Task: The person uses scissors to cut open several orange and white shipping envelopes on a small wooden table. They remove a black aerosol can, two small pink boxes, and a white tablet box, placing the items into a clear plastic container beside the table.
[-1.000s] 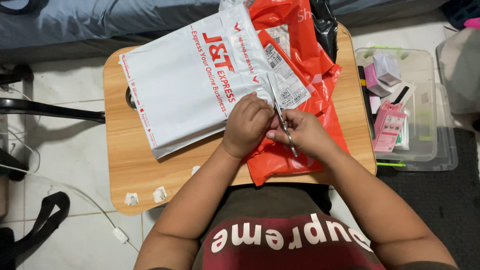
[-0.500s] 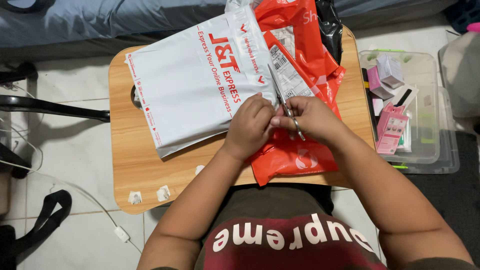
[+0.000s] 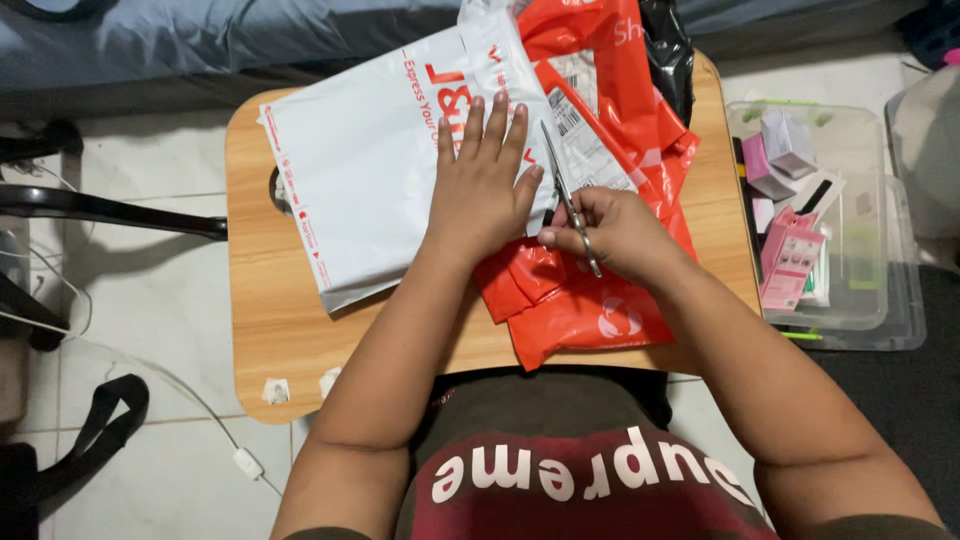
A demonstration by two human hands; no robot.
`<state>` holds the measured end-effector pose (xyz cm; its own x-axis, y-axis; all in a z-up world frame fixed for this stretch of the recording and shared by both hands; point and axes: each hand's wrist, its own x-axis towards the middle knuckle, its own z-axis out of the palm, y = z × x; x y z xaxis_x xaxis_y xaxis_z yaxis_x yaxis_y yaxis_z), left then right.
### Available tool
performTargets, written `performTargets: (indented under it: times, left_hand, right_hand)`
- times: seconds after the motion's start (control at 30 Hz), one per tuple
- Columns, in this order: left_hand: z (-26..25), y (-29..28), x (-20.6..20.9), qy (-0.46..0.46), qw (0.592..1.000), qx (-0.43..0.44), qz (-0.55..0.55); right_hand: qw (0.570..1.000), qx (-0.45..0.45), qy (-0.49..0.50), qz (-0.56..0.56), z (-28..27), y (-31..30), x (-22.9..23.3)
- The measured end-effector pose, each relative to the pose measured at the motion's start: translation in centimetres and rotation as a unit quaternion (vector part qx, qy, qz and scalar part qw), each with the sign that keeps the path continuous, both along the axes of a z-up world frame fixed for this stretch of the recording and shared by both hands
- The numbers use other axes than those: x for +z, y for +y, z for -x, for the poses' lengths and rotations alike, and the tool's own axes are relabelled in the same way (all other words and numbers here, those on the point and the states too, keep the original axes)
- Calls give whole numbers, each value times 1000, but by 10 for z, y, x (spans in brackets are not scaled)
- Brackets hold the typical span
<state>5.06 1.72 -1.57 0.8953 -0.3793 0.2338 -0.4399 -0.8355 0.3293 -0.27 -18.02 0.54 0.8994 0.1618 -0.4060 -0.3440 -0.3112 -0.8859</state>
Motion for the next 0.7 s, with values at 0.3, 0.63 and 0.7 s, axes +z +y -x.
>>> performTargets:
  times: [0.3, 0.63, 0.7]
  left_hand:
    - [1, 1, 1, -1, 1000, -5, 0]
    - [-2, 2, -2, -2, 1000, -2, 2]
    - [-1, 2, -2, 1, 1000, -1, 1]
  right_hand:
    - [1000, 13, 23, -15, -15, 7, 22]
    - [1000, 1, 7, 6, -21, 12, 21]
    - [1000, -1, 6, -5, -19, 13, 18]
